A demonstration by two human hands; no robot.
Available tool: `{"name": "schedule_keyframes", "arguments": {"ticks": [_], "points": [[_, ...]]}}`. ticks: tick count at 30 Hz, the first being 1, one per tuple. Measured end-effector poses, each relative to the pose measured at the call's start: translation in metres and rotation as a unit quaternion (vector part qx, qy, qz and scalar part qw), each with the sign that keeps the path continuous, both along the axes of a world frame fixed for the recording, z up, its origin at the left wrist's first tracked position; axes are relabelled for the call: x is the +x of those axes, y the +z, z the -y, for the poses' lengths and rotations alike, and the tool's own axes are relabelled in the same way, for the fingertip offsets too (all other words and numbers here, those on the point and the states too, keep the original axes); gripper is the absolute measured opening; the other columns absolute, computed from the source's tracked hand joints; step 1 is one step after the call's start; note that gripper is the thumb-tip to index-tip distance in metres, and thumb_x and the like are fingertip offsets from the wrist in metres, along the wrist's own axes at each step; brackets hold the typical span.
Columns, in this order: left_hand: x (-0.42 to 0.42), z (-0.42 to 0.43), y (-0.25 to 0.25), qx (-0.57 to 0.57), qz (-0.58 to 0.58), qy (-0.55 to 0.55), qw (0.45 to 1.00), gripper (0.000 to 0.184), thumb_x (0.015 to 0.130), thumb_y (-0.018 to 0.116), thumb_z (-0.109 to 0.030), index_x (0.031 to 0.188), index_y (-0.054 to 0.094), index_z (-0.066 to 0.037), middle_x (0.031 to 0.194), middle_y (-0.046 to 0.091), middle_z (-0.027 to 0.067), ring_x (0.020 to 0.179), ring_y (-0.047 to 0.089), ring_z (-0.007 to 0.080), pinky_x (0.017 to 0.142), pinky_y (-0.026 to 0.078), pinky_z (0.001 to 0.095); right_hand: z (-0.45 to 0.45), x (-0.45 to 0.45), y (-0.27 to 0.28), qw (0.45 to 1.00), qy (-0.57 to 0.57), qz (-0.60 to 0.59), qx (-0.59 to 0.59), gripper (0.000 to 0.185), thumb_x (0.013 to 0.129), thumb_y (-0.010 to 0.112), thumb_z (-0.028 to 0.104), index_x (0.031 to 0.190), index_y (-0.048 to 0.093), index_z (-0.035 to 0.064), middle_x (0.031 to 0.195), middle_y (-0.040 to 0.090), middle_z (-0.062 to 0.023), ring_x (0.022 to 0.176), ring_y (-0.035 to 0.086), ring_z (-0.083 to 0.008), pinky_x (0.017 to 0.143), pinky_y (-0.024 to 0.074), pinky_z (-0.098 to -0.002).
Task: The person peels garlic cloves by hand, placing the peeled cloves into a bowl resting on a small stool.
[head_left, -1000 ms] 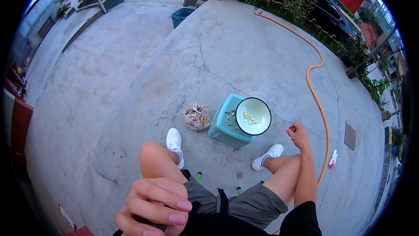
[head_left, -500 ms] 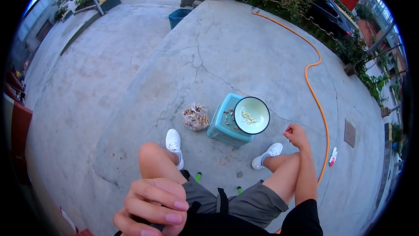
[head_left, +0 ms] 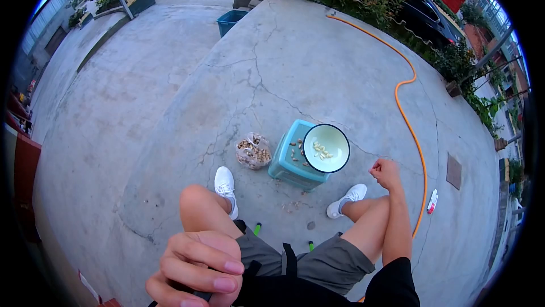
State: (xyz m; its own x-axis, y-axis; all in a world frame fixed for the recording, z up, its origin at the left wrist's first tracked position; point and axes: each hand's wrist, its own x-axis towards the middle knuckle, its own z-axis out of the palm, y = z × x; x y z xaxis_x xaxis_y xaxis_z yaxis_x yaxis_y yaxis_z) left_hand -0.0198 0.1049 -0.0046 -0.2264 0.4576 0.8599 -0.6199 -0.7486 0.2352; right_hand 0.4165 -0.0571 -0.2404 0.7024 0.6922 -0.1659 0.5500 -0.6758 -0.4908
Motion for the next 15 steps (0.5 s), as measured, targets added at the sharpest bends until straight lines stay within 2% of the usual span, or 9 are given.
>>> {"name": "schedule_keyframes", "arguments": {"ticks": [1, 4, 8, 11, 15], "points": [[-0.0002, -0.0001, -0.0002, 0.003, -0.002, 0.008, 1.0, 0.052, 0.1, 0.03, -0.054, 0.135, 0.053, -0.024, 0.113, 0.057, 0.0113, 0.077, 0.059, 0.0291, 0.055, 0.05, 0.0429, 0.0004, -0.0011, 0.0002, 0.997, 0.003, -0.064, -0.046, 0.019, 0.079, 0.076, 0.016, 0.081, 0.065, 0.0, 0.063, 0.062, -0.0072, 0.054, 0.058, -0.0177, 0.053, 0.0467, -0.0339], [-0.0001, -0.0014, 0.0, 0.006, -0.018, 0.014, 1.0, 0.05, 0.1, 0.031, -0.052, 0.137, 0.052, -0.026, 0.114, 0.056, 0.0114, 0.077, 0.058, 0.029, 0.055, 0.051, 0.043, -0.0033, -0.0048, 0.0039, 0.996, -0.011, -0.082, -0.042, 0.018, 0.079, 0.077, 0.014, 0.081, 0.065, -0.0003, 0.063, 0.063, -0.0073, 0.053, 0.059, -0.0164, 0.051, 0.0468, -0.0333], [0.0003, -0.002, 0.0005, 0.013, -0.005, 0.013, 1.0, 0.049, 0.1, 0.031, -0.052, 0.138, 0.051, -0.027, 0.114, 0.056, 0.0113, 0.077, 0.058, 0.029, 0.056, 0.051, 0.0429, -0.0032, -0.0019, -0.0004, 0.995, -0.016, -0.091, -0.032, 0.018, 0.08, 0.077, 0.013, 0.081, 0.065, -0.0007, 0.063, 0.063, -0.0074, 0.054, 0.059, -0.0158, 0.051, 0.0465, -0.0328], [-0.0011, -0.0018, 0.0012, -0.003, -0.039, 0.026, 0.999, 0.049, 0.1, 0.031, -0.052, 0.137, 0.052, -0.026, 0.114, 0.057, 0.0111, 0.078, 0.059, 0.029, 0.056, 0.051, 0.0428, -0.0028, -0.0024, 0.0002, 0.996, -0.01, -0.082, -0.037, 0.019, 0.08, 0.077, 0.014, 0.081, 0.065, -0.0006, 0.063, 0.063, -0.0076, 0.053, 0.059, -0.0159, 0.051, 0.0465, -0.0329], [-0.0021, -0.0024, -0.0014, 0.012, -0.013, 0.005, 1.0, 0.05, 0.1, 0.031, -0.052, 0.138, 0.052, -0.026, 0.113, 0.057, 0.0108, 0.078, 0.059, 0.0289, 0.056, 0.051, 0.0426, -0.0032, -0.0001, -0.0021, 0.996, -0.005, -0.083, -0.032, 0.019, 0.08, 0.077, 0.014, 0.081, 0.065, -0.0006, 0.063, 0.063, -0.0076, 0.053, 0.06, -0.0162, 0.051, 0.0463, -0.0331]]}}
